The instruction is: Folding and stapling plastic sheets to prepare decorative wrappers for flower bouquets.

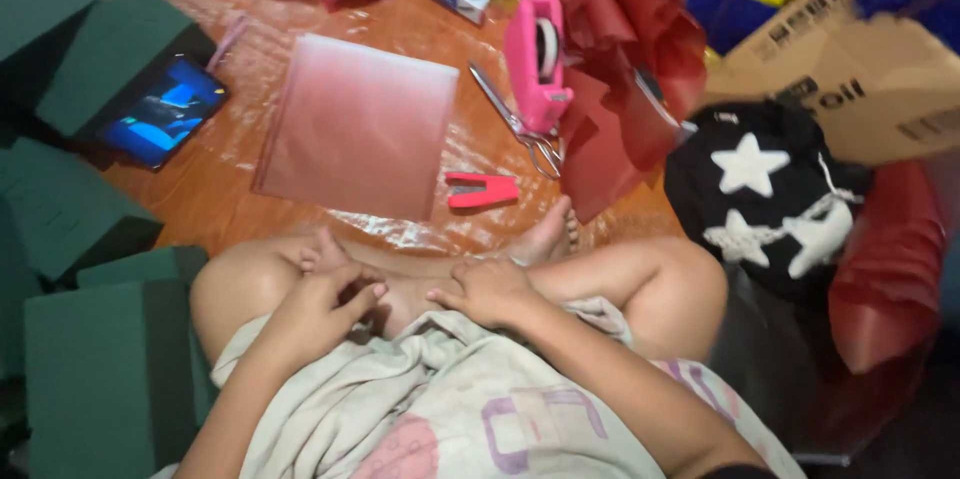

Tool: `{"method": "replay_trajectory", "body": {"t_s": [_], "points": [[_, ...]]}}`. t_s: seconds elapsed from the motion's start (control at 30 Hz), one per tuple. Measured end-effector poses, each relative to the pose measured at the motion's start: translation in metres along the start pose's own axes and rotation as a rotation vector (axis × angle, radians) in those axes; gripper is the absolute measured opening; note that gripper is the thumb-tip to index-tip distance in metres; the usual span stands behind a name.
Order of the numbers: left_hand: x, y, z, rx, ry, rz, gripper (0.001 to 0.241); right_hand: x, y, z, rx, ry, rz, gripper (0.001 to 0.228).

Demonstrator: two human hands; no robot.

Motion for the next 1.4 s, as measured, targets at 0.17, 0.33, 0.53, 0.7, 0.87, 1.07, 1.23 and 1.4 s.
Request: {"method": "replay_trajectory", "body": {"t_s": [0.17,0.33,0.53,0.7,0.87,1.07,1.23,1.4], "points": [[0.004,0.000,-0.006,0.010,-0.063,-0.042,0.040,-0.010,-0.002,-0.005,0.060,-0.003,-0.075,0.080],[0.016,0.006,-0.022,0.073,-0.032,-0.095,0.044,-0.009,-0.012,0.003,0.133,-0.032,-0.086,0.087],[0.011,0.012,-0.019,0.117,0.118,-0.193,0.044,-0.025,-0.054,0.027,0.385,-0.071,0.003,0.094],[0.029,0.032,-0.023,0.171,0.176,-0.289,0.053,-0.048,-0.109,0.031,0.654,-0.046,-0.102,0.099],[0.042,0.041,-0.032,0.168,0.143,-0.381,0.059,-0.006,-0.123,0.087,0.742,-0.049,-0.098,0.097],[0.028,0.039,-0.020,0.147,0.070,-0.348,0.048,0.026,-0.119,0.157,0.814,-0.090,-0.125,0.097],[0.014,0.049,-0.022,0.110,-0.004,-0.306,0.048,0.024,-0.095,0.175,0.802,0.002,-0.117,0.094],[-0.030,0.126,-0.031,0.081,-0.517,-0.140,0.015,-0.034,-0.056,0.117,0.644,-0.297,0.257,0.048]]}}
Point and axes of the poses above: each hand's wrist, its own y-axis towards the middle knuckle, its own x-axis out of the palm, z = x × y, the point moved 3 cm from there along y, towards the middle knuckle, and after that the axes turned 2 degrees about z, right-handed, at the moved point
